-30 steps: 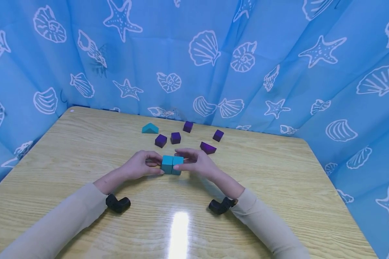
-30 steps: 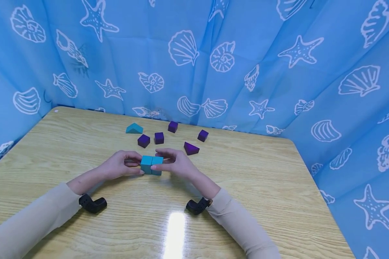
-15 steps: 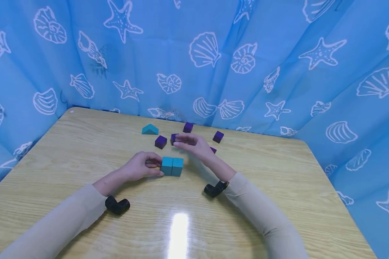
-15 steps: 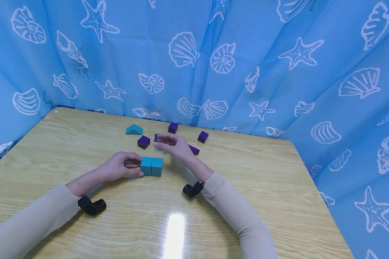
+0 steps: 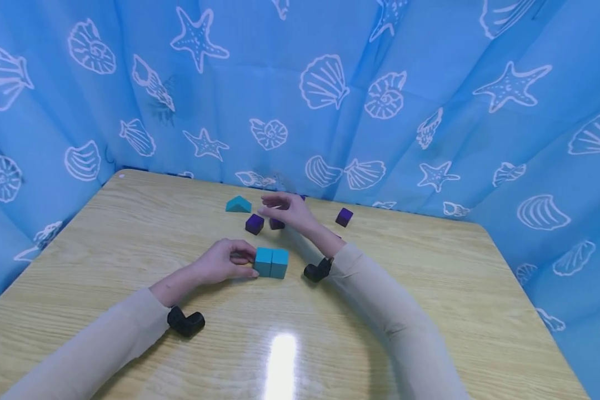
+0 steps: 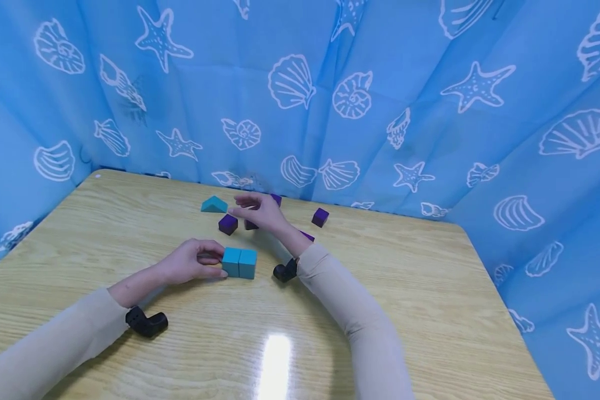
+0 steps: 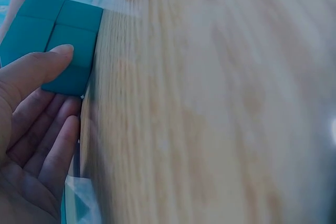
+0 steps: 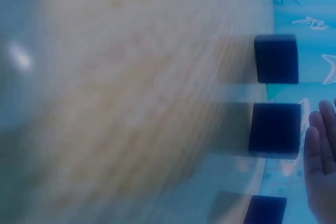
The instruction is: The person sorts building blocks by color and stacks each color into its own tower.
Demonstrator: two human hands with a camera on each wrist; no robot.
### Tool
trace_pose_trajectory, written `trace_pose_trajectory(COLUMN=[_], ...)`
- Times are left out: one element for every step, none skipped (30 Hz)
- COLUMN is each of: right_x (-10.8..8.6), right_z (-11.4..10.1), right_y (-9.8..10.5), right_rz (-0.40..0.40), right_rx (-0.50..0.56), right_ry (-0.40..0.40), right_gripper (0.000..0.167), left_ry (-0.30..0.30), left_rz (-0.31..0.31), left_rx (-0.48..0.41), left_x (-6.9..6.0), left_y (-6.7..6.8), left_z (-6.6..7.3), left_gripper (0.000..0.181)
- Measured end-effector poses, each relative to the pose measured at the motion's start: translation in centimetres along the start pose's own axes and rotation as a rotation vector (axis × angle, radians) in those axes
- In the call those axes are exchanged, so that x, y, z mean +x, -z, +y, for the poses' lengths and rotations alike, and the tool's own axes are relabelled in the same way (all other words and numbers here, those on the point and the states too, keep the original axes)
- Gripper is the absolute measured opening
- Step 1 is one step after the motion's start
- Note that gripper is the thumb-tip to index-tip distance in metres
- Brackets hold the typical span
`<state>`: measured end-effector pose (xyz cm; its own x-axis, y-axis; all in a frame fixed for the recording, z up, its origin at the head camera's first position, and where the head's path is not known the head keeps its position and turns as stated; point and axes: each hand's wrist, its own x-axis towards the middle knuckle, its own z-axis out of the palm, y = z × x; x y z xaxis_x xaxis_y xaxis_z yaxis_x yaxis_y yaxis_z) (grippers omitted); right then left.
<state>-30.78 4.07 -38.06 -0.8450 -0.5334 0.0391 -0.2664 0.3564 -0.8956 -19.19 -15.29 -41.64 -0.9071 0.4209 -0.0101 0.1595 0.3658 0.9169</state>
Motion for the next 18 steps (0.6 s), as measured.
trace_pose_trajectory(right_x=[0.4, 0.8, 1.2, 1.5, 1.9, 2.2, 2.6, 2.8, 3.1, 3.4, 3.6, 3.9, 4.1, 4.3, 4.6, 4.8, 5.1, 5.4], right_z=[0.1, 0.1, 0.2, 0.2, 0.3, 0.4, 0.5, 0.5, 0.6, 0.6, 0.7, 0.7, 0.8, 0.8, 0.7, 0.7, 0.6, 0.6], right_y=[0.0, 0.0, 0.0, -0.1, -0.1, -0.1, -0.2, -0.2, -0.3, -0.4, -0.5, -0.6, -0.8, -0.9, -1.0, -1.2, -1.3, -1.4], right_rz=[-0.007, -0.012, -0.018, -0.025, -0.035, -0.043, -0.057, -0.071, -0.086, -0.102, -0.119, -0.135, -0.151, -0.164, -0.175, -0.186, -0.195, -0.200], right_rx=[-0.010, -0.018, -0.032, -0.042, -0.054, -0.066, -0.076, -0.088, -0.098, -0.106, -0.117, -0.127, -0.140, -0.155, -0.167, -0.182, -0.193, -0.203], right_ry=[0.001, 0.002, 0.005, 0.008, 0.014, 0.020, 0.025, 0.030, 0.034, 0.033, 0.032, 0.026, 0.022, 0.021, 0.022, 0.023, 0.025, 0.027], right_gripper=[0.048, 0.048, 0.048, 0.048, 0.048, 0.049, 0.049, 0.049, 0.049, 0.050, 0.050, 0.051, 0.051, 0.052, 0.052, 0.053, 0.053, 0.053], left_ry=[0.001, 0.000, 0.001, 0.001, 0.001, 0.004, 0.004, 0.003, 0.003, -0.001, -0.001, -0.009, -0.017, -0.026, -0.045, -0.054, -0.059, -0.064], left_rz=[-0.001, 0.001, 0.005, 0.007, 0.010, 0.013, 0.014, 0.015, 0.013, 0.011, 0.008, 0.005, 0.002, 0.002, 0.002, 0.003, 0.004, 0.004], left_rx=[0.000, 0.000, -0.003, -0.004, -0.005, -0.008, -0.009, -0.008, -0.014, -0.016, -0.021, -0.022, -0.025, -0.030, -0.023, -0.022, -0.024, -0.022], left_x=[0.0, 0.0, 0.0, 0.1, 0.1, 0.2, 0.2, 0.2, 0.1, 0.1, 0.1, 0.0, 0.0, 0.0, 0.0, 0.0, 0.0, 0.0], left_y=[0.0, 0.0, 0.0, 0.0, -0.1, -0.1, -0.1, -0.1, -0.1, -0.2, -0.2, -0.2, -0.2, -0.2, -0.2, -0.2, -0.1, -0.1], left_z=[0.0, 0.1, 0.1, 0.0, -0.1, -0.1, -0.1, -0.2, -0.2, -0.2, -0.2, -0.2, -0.3, -0.3, -0.3, -0.3, -0.3, -0.3], left_gripper=[0.035, 0.035, 0.035, 0.035, 0.034, 0.034, 0.034, 0.034, 0.034, 0.034, 0.034, 0.034, 0.034, 0.034, 0.034, 0.034, 0.034, 0.034])
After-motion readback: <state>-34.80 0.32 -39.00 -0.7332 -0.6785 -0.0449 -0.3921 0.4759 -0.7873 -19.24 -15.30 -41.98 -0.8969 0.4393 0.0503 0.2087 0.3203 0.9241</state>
